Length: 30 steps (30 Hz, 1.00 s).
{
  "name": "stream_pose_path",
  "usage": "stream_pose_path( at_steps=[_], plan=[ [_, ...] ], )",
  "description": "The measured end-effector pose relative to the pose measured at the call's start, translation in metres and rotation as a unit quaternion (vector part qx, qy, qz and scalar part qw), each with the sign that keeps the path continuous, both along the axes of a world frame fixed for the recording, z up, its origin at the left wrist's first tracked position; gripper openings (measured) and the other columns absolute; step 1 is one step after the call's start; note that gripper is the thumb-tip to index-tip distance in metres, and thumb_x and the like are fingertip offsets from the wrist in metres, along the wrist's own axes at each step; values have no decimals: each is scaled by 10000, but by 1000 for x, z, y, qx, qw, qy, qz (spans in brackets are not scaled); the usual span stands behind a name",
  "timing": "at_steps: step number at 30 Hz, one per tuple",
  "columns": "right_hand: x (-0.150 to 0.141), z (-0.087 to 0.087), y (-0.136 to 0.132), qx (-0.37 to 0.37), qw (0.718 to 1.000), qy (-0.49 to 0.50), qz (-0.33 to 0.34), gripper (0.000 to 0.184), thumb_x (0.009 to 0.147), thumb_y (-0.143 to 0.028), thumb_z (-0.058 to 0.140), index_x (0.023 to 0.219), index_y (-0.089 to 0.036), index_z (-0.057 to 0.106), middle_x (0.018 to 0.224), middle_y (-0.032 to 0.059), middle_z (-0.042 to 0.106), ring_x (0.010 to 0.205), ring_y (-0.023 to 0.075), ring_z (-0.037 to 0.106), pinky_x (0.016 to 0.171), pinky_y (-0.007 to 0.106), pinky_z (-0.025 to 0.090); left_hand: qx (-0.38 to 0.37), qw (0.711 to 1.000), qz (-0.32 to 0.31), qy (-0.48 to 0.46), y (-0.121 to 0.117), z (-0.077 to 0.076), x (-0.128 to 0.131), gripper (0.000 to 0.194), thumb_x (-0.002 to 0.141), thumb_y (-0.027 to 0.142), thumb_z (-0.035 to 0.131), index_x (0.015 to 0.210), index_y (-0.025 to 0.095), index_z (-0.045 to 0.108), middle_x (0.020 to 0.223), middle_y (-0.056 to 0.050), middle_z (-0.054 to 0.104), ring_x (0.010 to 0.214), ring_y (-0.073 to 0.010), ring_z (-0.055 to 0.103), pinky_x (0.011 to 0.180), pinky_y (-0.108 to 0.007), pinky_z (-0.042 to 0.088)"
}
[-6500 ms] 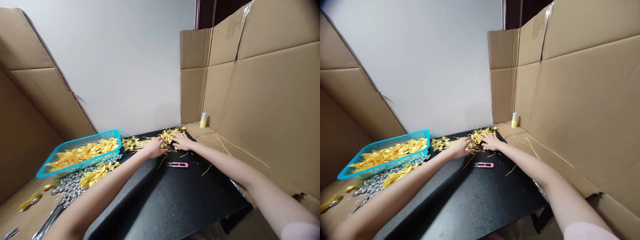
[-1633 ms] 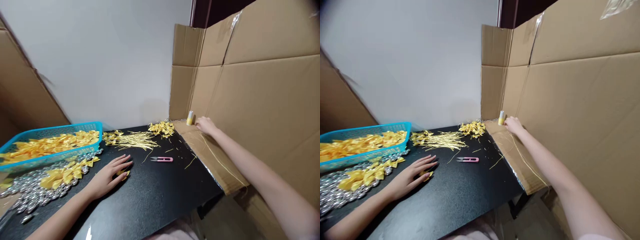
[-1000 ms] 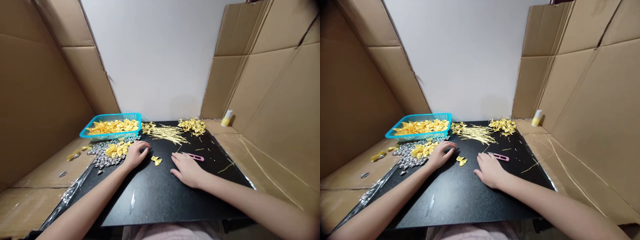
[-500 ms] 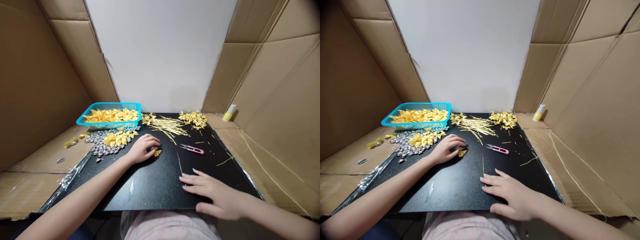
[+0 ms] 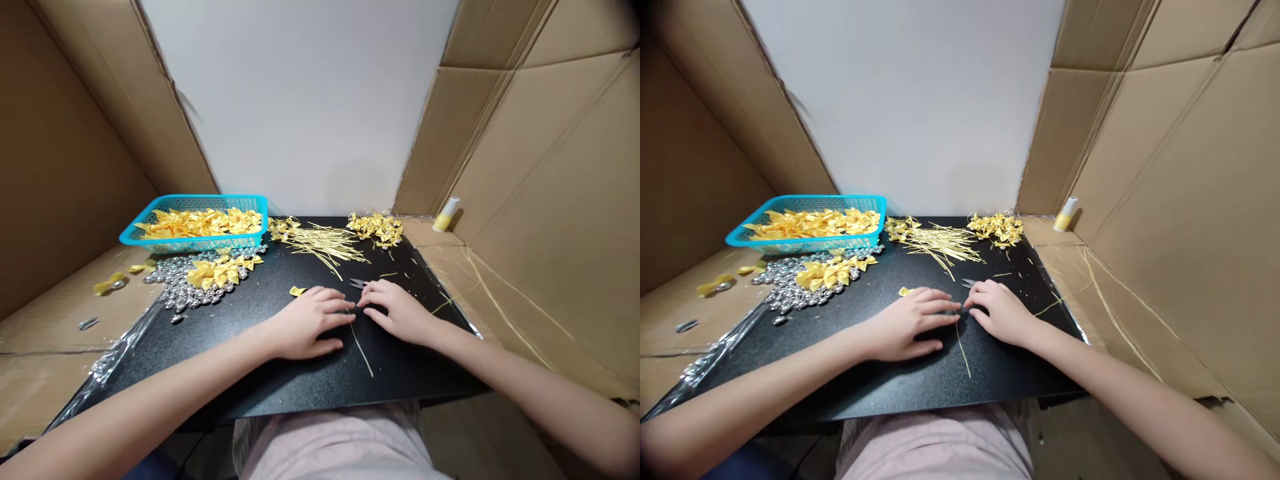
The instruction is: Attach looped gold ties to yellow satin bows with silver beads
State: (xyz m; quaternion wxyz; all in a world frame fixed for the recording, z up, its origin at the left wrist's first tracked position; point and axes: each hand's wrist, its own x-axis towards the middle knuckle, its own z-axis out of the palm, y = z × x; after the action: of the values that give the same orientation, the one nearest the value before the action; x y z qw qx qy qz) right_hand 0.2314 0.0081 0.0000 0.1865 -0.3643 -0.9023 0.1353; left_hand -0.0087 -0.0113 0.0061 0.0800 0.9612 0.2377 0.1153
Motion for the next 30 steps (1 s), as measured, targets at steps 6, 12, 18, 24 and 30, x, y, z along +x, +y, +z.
stream_pose_path(
  at_steps=[6,12,18,24,30],
  plan=[
    [2,-5,16,67,986,-77,133,300,903,-170,515,1112,-280,700,1265,66,594,1163,249,452,993,467,373,-145,986,-80,-9,-58,-13,8,760,878,484,525,1507,174,231,1542,-138,287,1413,-318,301,1170,-541,170],
    [15,-14,3,81,985,-105,114,347,925,-232,486,1236,-260,638,1363,78,530,1286,280,369,1063,509,329,-175,980,-85,38,-69,-7,-11,773,881,495,517,1515,186,202,1549,-128,258,1424,-321,263,1176,-550,148],
    [22,-18,-30,109,988,-92,55,334,912,-257,521,1220,-192,631,1320,111,571,1224,301,438,1050,562,329,-114,993,-20,16,-82,-10,-38,740,872,425,559,1501,225,223,1485,-104,426,1369,-309,383,1152,-517,243],
    [-3,-8,-51,102,994,-3,46,208,896,-288,565,1048,-201,678,1250,99,614,1134,267,485,997,499,367,-26,978,183,-92,-77,-17,-26,170,886,238,529,1025,217,624,929,-75,677,874,-220,595,769,-360,473],
    [-29,-15,-75,4,995,-16,96,427,837,-438,623,1205,-220,613,1294,105,578,1142,279,469,997,505,351,-56,975,202,-75,-85,-15,-19,328,800,368,649,1095,229,609,1102,-95,635,962,-259,559,814,-399,458]
  ],
)
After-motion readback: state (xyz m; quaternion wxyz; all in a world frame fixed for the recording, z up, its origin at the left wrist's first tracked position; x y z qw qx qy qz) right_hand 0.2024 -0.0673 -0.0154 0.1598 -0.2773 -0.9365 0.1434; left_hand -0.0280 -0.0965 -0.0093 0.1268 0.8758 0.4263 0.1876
